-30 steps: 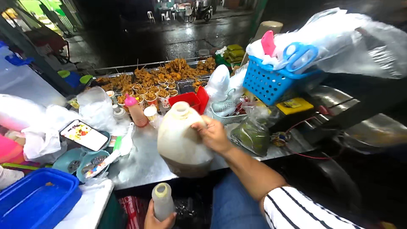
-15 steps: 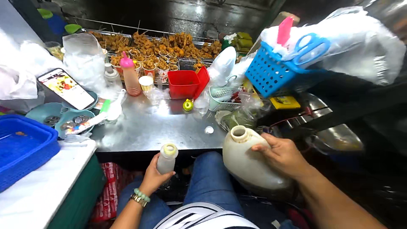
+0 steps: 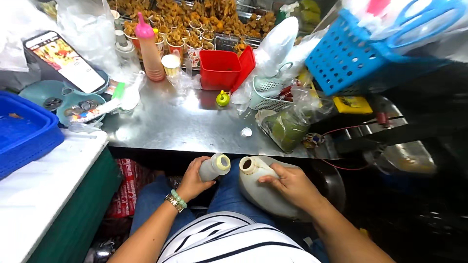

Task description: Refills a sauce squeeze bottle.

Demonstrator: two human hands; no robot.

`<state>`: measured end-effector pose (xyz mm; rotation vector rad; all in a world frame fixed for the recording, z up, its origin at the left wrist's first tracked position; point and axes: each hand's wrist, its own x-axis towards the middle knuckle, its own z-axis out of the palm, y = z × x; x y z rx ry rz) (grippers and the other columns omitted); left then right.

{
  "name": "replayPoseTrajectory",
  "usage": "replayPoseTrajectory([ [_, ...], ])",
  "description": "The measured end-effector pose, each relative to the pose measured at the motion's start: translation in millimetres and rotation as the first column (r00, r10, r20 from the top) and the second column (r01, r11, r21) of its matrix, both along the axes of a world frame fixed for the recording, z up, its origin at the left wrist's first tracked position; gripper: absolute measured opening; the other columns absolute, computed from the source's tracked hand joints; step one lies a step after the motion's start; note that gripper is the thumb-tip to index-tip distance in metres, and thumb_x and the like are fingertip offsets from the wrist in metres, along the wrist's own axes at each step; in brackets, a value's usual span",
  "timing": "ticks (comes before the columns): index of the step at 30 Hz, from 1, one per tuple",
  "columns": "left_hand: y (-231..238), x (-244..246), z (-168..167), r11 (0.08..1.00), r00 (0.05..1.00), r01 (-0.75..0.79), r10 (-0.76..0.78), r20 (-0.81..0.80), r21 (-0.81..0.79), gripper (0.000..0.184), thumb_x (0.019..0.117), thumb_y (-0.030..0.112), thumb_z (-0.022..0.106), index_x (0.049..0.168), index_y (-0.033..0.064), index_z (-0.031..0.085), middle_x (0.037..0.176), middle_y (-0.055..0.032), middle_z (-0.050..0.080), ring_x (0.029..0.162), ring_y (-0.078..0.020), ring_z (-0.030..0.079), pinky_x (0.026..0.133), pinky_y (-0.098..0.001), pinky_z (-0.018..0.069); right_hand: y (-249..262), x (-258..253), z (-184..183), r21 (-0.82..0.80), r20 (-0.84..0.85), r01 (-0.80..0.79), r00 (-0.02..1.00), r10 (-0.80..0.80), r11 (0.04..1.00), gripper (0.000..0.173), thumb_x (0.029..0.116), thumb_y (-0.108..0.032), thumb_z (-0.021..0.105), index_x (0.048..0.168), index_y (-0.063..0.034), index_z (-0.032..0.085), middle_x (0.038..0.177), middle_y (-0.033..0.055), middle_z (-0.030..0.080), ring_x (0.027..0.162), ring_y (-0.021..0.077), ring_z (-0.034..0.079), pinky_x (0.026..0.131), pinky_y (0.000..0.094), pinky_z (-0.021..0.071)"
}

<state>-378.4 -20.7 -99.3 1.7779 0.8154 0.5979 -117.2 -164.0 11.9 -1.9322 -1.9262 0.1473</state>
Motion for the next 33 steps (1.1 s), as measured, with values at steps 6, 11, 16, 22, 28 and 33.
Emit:
replayPoseTrajectory([
  [6, -3, 0, -17, 1.0, 1.0, -0.004, 0.003, -0.029, -0.008, 0.08, 0.0676, 0.008, 0.09, 0.138, -0.0049, 0.054, 0.138, -0.0245, 0.058, 0.131, -0.0358, 0.054, 0.115, -0.0455, 0.04, 12, -13, 4, -0.093, 0.072, 0.001, 0.997, 0.006, 0.996, 0.061, 0.0993, -0.057, 0.051, 0.086, 0.0006, 0.066, 0.061, 0.0126, 0.06, 0.056, 0.029, 0.064, 0.051, 0.0451, 0.0508],
  [11, -2, 0, -23, 1.0, 1.0, -0.015, 0.014, -0.024, -0.027, 0.078, 0.0683, 0.007, 0.089, 0.137, -0.0046, 0.054, 0.138, -0.0245, 0.058, 0.132, -0.036, 0.053, 0.116, -0.0464, 0.0381, 16, -18, 6, -0.123, 0.088, 0.01, 0.996, 0.001, 0.992, 0.061, 0.0984, -0.058, 0.052, 0.087, 0.0007, 0.066, 0.062, 0.0135, 0.061, 0.057, 0.0299, 0.065, 0.051, 0.0456, 0.0511],
  [16, 0, 0, -25, 0.999, 0.999, -0.032, 0.031, -0.026, -0.039, 0.078, 0.0689, 0.007, 0.089, 0.138, -0.0043, 0.054, 0.14, -0.0244, 0.057, 0.134, -0.0362, 0.052, 0.117, -0.0458, 0.037, 23, -27, 5, -0.157, 0.133, -0.003, 0.991, 0.025, 0.988, 0.061, 0.0984, -0.058, 0.053, 0.088, 0.001, 0.067, 0.063, 0.014, 0.061, 0.058, 0.0314, 0.066, 0.051, 0.048, 0.0514],
  [22, 1, -5, -29, 0.998, 0.997, -0.045, 0.043, -0.058, -0.034, 0.078, 0.0699, 0.008, 0.09, 0.139, -0.0041, 0.055, 0.14, -0.024, 0.057, 0.136, -0.0367, 0.051, 0.119, -0.0471, 0.0339, 31, -37, 4, -0.223, 0.171, -0.013, 0.984, 0.052, 0.975, 0.061, 0.0993, -0.057, 0.053, 0.088, 0.0015, 0.066, 0.063, 0.015, 0.061, 0.059, 0.0336, 0.067, 0.051, 0.0496, 0.052],
  [28, 2, -8, -33, 0.999, 0.996, -0.049, 0.047, -0.071, -0.022, 0.077, 0.0703, 0.008, 0.089, 0.139, -0.0038, 0.055, 0.14, -0.0234, 0.058, 0.136, -0.0368, 0.05, 0.12, -0.0486, 0.031, 36, -42, 5, -0.268, 0.178, 0.0, 0.983, 0.049, 0.963, 0.06, 0.0991, -0.057, 0.053, 0.089, 0.0012, 0.066, 0.063, 0.0152, 0.061, 0.06, 0.0348, 0.067, 0.052, 0.0506, 0.0516],
  [33, 4, -10, -39, 0.998, 0.995, -0.062, 0.06, -0.08, -0.02, 0.077, 0.07, 0.007, 0.089, 0.139, -0.0031, 0.055, 0.141, -0.023, 0.058, 0.136, -0.0364, 0.05, 0.121, -0.0496, 0.0293, 39, -48, 5, -0.292, 0.2, 0.001, 0.978, 0.06, 0.956, 0.06, 0.0991, -0.058, 0.054, 0.089, 0.0005, 0.065, 0.063, 0.0152, 0.061, 0.059, 0.0344, 0.066, 0.052, 0.05, 0.0516],
])
